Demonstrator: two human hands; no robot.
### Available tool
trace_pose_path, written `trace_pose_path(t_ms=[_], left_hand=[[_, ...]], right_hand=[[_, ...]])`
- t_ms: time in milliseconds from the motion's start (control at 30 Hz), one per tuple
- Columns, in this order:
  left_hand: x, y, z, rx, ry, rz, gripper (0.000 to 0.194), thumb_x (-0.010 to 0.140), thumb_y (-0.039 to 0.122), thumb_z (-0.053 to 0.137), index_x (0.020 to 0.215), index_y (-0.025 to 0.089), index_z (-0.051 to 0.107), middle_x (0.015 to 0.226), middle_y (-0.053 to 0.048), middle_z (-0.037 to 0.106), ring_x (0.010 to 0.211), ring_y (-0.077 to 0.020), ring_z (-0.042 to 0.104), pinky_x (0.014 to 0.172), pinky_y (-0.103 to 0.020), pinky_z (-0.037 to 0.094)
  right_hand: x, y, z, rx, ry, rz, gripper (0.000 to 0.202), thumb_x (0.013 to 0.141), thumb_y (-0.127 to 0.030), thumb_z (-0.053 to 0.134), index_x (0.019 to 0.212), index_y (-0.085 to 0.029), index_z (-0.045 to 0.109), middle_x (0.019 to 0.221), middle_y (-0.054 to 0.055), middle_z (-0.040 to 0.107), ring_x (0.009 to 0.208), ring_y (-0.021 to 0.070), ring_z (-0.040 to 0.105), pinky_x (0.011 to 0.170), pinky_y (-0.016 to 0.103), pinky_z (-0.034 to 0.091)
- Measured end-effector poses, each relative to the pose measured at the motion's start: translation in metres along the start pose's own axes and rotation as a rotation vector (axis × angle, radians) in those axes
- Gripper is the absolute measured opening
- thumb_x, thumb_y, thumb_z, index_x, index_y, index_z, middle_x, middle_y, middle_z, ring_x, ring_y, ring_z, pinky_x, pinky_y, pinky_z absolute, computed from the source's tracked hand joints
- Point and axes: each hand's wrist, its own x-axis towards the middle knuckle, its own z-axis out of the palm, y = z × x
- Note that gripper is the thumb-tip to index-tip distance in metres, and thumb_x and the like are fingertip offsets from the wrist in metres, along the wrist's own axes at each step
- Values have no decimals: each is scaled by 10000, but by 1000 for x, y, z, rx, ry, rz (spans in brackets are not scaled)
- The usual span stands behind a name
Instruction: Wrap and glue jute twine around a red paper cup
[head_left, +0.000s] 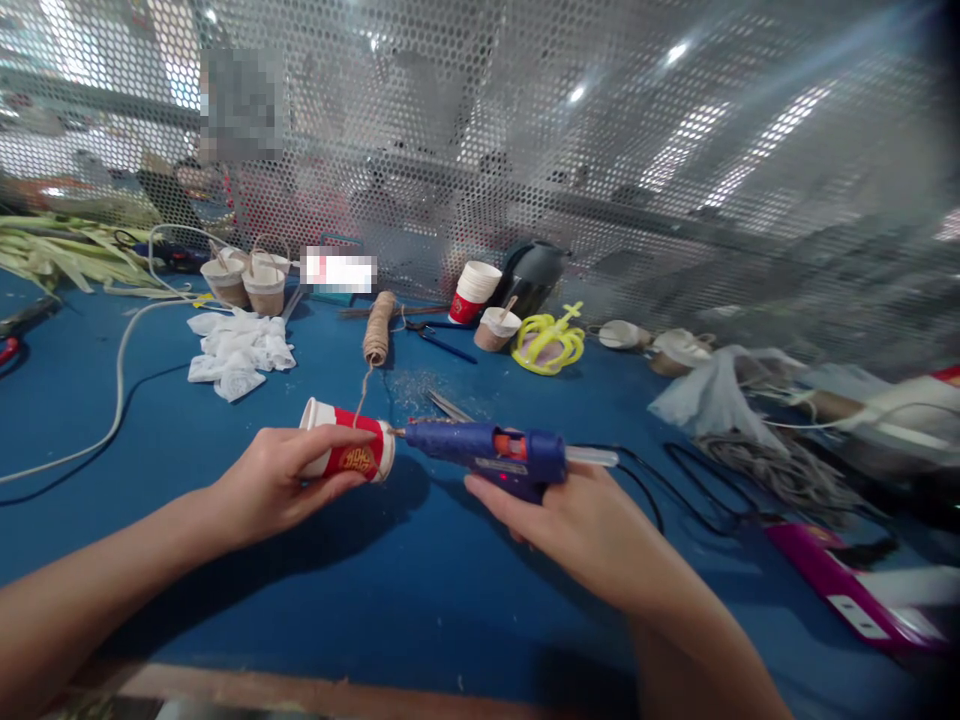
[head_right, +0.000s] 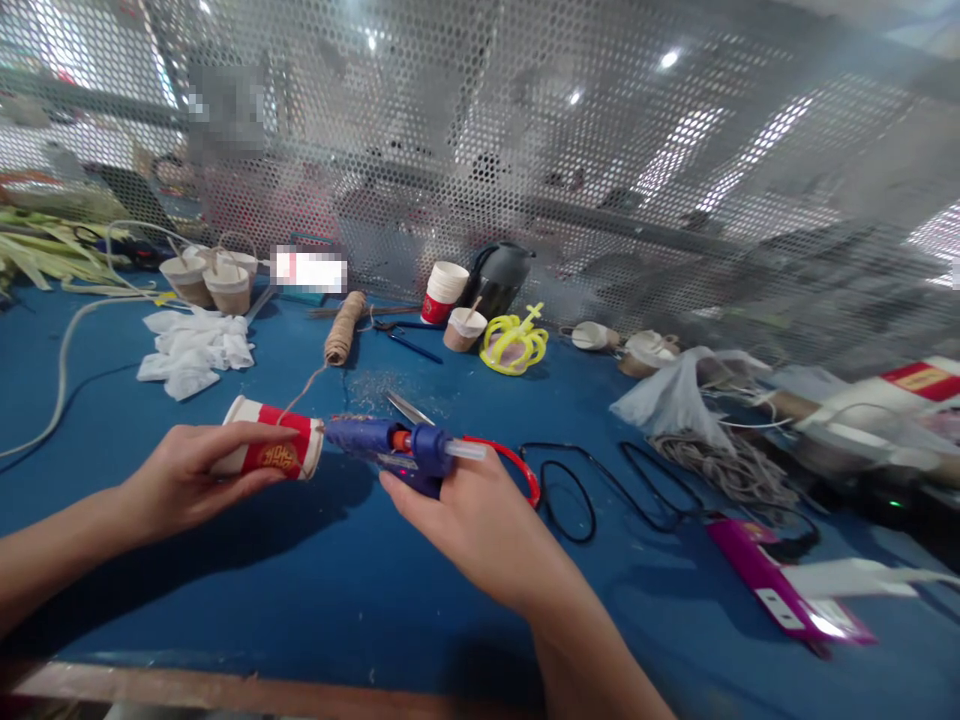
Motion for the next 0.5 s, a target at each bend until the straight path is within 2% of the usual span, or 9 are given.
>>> trace_pose_path(t_ms=[233, 500], left_hand=[[1, 0, 0, 25, 1, 14, 216, 806, 224, 541, 1011, 160, 569, 796, -40, 718, 628, -102, 656, 587, -159, 495], [1, 0, 0, 9, -20, 14, 215, 807, 219, 540, 1011, 159, 572, 792, -40, 716, 623, -102, 655, 592, -166, 497]], right_hand=[[2, -1, 1, -25, 14, -14, 156, 771, -290, 547, 646, -214, 604, 365, -72, 518, 361, 109, 484, 423, 224, 383], [1, -3, 1, -51, 34, -41, 131, 783, -281, 537, 820, -218, 647, 364, -83, 516, 361, 118, 479, 427, 233, 376]])
